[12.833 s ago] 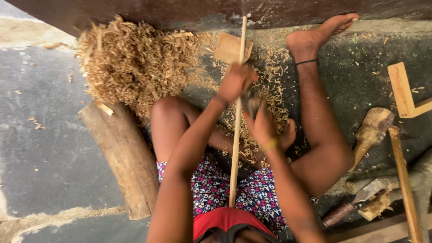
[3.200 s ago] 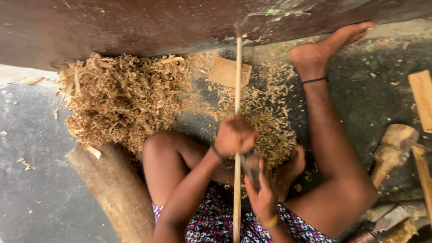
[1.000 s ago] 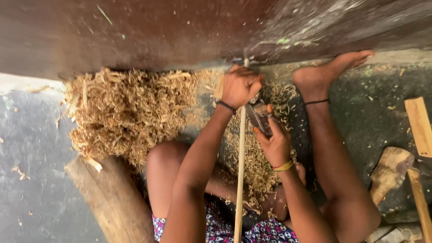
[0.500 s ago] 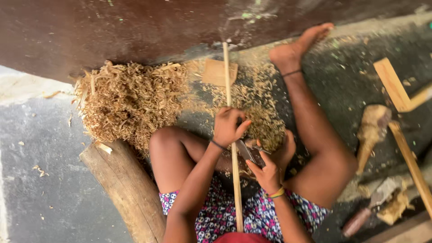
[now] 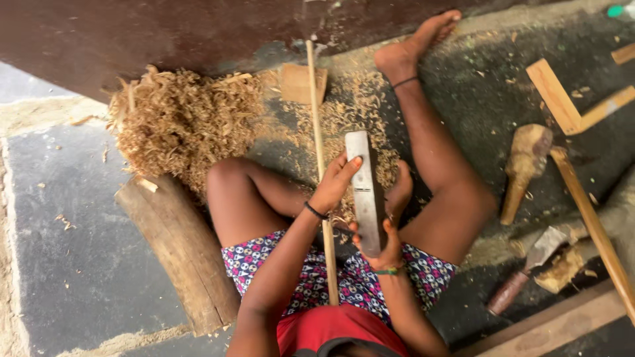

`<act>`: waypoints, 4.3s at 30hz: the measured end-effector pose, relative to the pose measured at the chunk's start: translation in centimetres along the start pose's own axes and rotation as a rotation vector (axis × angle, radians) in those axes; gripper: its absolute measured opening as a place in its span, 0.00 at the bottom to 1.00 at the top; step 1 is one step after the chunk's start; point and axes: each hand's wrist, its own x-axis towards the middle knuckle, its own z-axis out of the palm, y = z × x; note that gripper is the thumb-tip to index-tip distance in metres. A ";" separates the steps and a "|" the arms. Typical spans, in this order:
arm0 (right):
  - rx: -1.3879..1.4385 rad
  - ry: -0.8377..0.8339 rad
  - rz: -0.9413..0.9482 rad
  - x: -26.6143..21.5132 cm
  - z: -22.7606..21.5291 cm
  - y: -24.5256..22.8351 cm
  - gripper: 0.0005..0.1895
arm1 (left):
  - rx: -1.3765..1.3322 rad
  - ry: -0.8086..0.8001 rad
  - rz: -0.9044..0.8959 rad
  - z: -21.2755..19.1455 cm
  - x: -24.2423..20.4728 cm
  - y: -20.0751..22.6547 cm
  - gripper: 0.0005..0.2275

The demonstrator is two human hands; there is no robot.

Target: The person sits on the floor and uses a hand plane to smooth and shape a long wooden stick held between their legs. They repeatedly draw the plane along the stick, producing wood shavings that accumulate on the floor.

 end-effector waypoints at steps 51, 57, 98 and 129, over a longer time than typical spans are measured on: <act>0.202 -0.481 0.124 0.3 -5.1 1.0 0.42 | 0.241 0.249 0.082 2.7 -5.4 -2.9 0.15; 0.158 -0.421 0.080 -0.1 -1.4 -0.6 0.53 | 1.062 0.551 0.613 1.7 -9.9 3.3 0.23; -0.638 -0.123 0.103 -0.2 3.7 -0.3 0.42 | 0.532 0.476 -0.239 -0.9 -11.6 -5.4 0.11; -1.924 0.129 -0.229 -0.6 9.6 -2.0 0.30 | 1.101 0.276 0.603 -1.9 -6.1 7.6 0.25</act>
